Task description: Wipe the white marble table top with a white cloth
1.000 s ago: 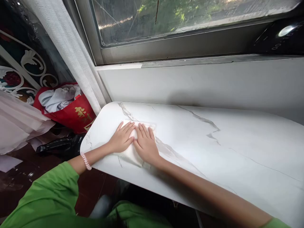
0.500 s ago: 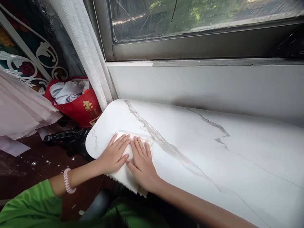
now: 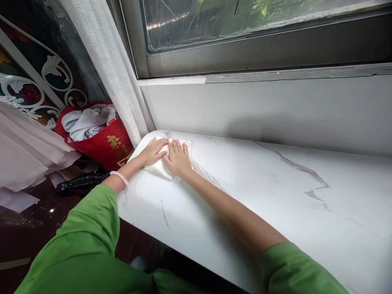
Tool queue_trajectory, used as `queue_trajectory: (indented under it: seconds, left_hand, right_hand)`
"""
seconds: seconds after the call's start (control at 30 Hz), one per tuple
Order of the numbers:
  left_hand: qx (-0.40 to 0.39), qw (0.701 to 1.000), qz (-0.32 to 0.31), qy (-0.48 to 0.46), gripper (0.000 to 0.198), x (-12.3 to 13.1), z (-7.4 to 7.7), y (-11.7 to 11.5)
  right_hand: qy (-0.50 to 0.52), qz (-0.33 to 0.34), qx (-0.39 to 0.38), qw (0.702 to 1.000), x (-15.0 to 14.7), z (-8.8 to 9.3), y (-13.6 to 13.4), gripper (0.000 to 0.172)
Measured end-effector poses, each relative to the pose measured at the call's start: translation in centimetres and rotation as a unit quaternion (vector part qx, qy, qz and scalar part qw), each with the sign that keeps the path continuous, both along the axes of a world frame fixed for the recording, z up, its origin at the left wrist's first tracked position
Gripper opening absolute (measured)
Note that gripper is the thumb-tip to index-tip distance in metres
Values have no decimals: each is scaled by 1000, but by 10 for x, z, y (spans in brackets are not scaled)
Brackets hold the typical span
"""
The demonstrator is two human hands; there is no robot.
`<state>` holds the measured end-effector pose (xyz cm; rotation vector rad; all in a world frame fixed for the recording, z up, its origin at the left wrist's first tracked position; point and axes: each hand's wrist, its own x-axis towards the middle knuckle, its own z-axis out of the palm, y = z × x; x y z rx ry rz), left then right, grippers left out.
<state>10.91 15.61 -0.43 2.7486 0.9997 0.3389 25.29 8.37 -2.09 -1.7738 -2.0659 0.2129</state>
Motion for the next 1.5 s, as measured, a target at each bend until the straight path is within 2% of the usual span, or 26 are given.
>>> queue_trajectory:
  seconds: [0.17,0.33,0.53,0.73,0.9,1.07,1.37,1.5]
  left_hand:
    - [-8,1000,-10,-20,47,10,-5,61]
    - [-4,1000,-9,-15,45,11,-8,92]
    - [1,1000,-9,-10,48,8,-9,103]
    - [2,1000,24,11,50,7,-10,94]
    - [-6,999,46,1,54,-8,-9,71]
    - [-22,999,41,-12,58,-38,-3,30]
    - [-40,996,60,-43,55,-102,4,-78]
    - [-37,994,92,-51,53,-118,8,-128]
  right_hand:
    - [-3,-28,5,1000,5,-2,55,63]
    - [-6,-32,23,999,6,-4,84,61]
    - [4,-24,34,999,5,-6,93,60]
    - [9,-12,38,999,6,-6,89,60]
    - [6,11,11,1000,-4,-3,73,61]
    - [12,20,16,1000,-32,-1,34,61]
    - [35,80,22,996,-81,7,-68,64]
    - [51,131,15,990,-92,11,-107,65]
